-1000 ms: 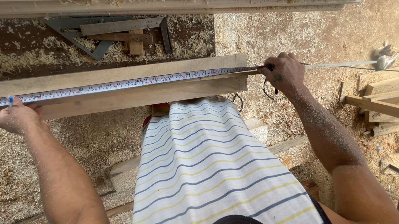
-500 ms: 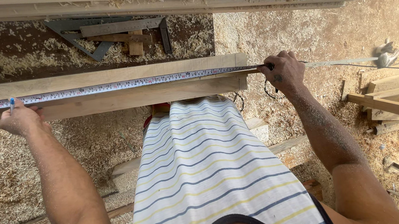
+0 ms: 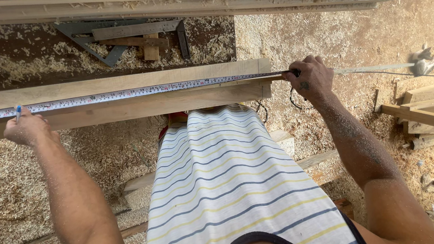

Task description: The person measures a long wooden plank with a metal ruler and marks measurement points with a blue pen. They then use a try square to draw perpendicular lines at the marked points along the plank.

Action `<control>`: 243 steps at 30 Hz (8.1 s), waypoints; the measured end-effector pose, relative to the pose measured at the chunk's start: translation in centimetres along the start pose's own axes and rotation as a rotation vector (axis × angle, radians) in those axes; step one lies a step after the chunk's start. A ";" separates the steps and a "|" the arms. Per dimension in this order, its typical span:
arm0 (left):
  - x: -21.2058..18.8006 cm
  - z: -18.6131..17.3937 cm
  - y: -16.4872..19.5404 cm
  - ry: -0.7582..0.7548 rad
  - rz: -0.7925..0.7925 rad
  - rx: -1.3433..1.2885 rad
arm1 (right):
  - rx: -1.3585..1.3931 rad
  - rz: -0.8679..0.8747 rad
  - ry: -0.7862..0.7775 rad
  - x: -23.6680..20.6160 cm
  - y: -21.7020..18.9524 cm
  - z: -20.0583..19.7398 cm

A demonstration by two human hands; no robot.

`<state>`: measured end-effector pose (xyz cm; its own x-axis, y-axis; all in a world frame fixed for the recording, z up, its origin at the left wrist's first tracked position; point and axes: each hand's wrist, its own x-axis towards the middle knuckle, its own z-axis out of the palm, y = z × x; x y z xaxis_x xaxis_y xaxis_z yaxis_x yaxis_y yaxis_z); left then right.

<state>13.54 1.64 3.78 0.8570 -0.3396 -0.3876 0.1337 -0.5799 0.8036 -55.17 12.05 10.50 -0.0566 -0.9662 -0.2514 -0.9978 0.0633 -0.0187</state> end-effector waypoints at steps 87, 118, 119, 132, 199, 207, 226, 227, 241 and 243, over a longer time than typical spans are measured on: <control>-1.8 0.3 0.5 0.026 0.125 0.191 | -0.094 -0.023 0.042 -0.2 -0.4 4.2; -3.1 2.7 -1.1 0.027 0.080 0.014 | -0.032 0.066 0.002 -0.5 -2.2 0.5; -3.0 2.8 -1.2 0.026 0.074 0.000 | -0.034 0.063 0.005 -0.4 -2.2 0.5; -2.4 2.9 -1.6 0.048 0.077 -0.007 | -0.019 0.070 0.003 -0.7 -2.3 -0.3; -20.4 10.1 1.1 -0.894 0.011 0.100 | 0.631 -0.067 -0.690 13.2 -12.9 -3.1; -16.3 13.6 3.1 -0.658 0.710 0.754 | 0.212 -0.138 -0.519 17.9 -16.0 0.2; -10.9 18.2 4.5 -0.742 1.342 0.990 | 0.801 -0.236 0.203 13.8 -12.4 0.4; -10.8 17.1 4.9 -0.655 1.481 0.872 | 0.819 -0.207 0.224 12.5 -11.7 -0.6; -28.5 6.8 0.3 -0.960 1.421 0.577 | 0.183 -0.308 0.212 0.1 -13.8 -5.6; -30.3 6.5 -1.4 -1.016 1.398 0.480 | 0.206 -0.290 0.003 -0.8 -13.8 -5.6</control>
<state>-15.85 7.96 11.49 -0.4393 -0.8858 0.1495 -0.6486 0.4279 0.6294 -41.56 10.57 16.34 0.2279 -0.9521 -0.2041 -0.9446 -0.1653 -0.2837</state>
